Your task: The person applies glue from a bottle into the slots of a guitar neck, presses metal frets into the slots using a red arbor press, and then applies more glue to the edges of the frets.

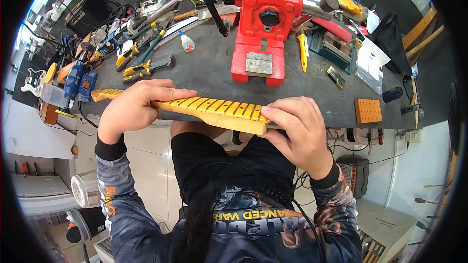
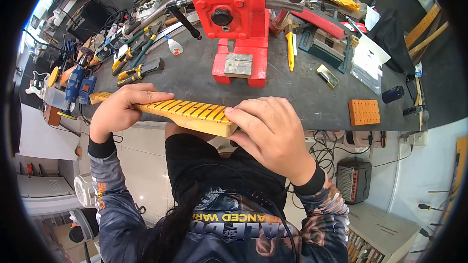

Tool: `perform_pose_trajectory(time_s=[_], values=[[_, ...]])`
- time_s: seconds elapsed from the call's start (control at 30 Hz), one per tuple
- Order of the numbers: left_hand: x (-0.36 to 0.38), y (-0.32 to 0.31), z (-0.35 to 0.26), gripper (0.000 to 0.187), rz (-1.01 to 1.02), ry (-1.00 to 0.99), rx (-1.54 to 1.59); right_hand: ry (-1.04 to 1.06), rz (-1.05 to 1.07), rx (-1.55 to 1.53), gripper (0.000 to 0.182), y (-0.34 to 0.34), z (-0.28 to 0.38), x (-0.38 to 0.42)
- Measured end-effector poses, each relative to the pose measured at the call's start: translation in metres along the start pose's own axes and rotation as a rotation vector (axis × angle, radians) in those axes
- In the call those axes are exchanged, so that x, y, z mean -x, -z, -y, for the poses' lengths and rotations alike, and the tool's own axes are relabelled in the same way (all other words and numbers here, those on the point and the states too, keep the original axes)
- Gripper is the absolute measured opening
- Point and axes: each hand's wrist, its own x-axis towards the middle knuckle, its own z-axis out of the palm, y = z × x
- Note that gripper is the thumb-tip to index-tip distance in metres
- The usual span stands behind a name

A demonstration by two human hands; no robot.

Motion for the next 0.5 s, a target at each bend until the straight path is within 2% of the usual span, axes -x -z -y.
perform_pose_trajectory(time_s=[0.5], values=[[0.0038, 0.0011, 0.0006, 0.084, -0.01, 0.0, -0.001, 0.012, -0.026, -0.04, 0.06, -0.0009, 0.0025, -0.0012]])
